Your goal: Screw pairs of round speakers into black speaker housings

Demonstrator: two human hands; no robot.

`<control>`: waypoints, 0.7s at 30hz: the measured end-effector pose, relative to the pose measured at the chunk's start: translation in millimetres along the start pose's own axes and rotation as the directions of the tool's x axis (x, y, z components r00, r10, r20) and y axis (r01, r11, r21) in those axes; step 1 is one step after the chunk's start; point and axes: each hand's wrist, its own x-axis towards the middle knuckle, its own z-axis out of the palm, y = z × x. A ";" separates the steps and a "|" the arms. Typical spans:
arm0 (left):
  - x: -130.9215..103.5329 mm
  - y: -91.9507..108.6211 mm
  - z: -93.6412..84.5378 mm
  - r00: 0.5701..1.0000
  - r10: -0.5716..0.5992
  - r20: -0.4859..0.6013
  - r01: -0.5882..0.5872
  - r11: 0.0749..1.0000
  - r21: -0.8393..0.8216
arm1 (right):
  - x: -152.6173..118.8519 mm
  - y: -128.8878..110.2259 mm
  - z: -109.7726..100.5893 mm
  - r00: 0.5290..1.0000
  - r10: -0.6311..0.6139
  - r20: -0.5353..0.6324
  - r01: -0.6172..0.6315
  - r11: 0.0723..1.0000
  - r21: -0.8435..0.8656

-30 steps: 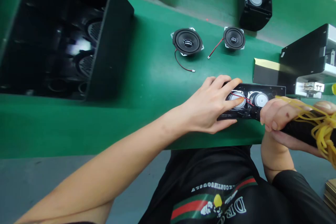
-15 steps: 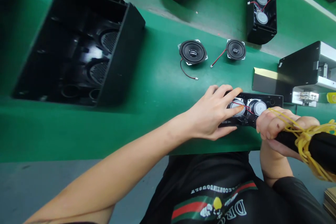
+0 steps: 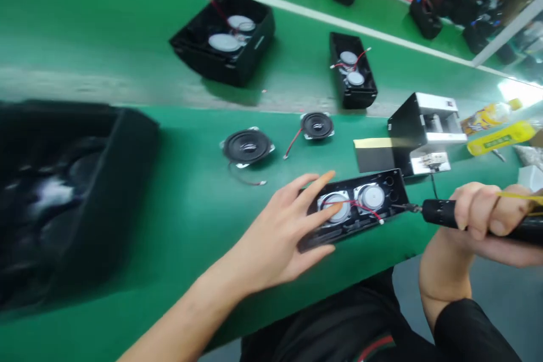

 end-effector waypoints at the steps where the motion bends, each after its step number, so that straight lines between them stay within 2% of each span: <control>1: -3.0 -3.6 1.2 1.000 -0.002 -0.014 0.002 1.000 -0.017 | 7.5 -3.2 -9.9 0.998 -0.009 -0.065 0.007 1.000 -0.025; 5: -9.8 -17.7 6.6 0.999 0.009 -0.052 -0.014 0.995 -0.094 | 44.4 2.7 -36.3 0.945 -0.099 -0.313 0.059 0.989 -0.134; 8: -10.1 -22.7 8.6 0.997 0.012 -0.079 -0.021 0.993 -0.113 | 62.0 19.5 -45.9 0.826 -0.294 -0.481 0.228 0.954 -0.193; 10: -9.9 -24.3 9.2 0.996 0.007 -0.094 -0.016 0.995 -0.099 | 66.8 31.1 -46.2 0.770 -0.363 -0.525 0.300 0.932 -0.204; 15: -9.7 -26.1 9.3 0.996 -0.003 -0.086 -0.004 0.996 -0.085 | 73.5 47.4 -36.2 0.773 -0.312 -0.552 0.260 0.950 -0.173; 21: -9.3 -25.3 9.2 0.996 -0.006 -0.086 -0.001 0.997 -0.080 | 75.3 53.4 -36.0 0.815 -0.256 -0.520 0.232 0.966 -0.113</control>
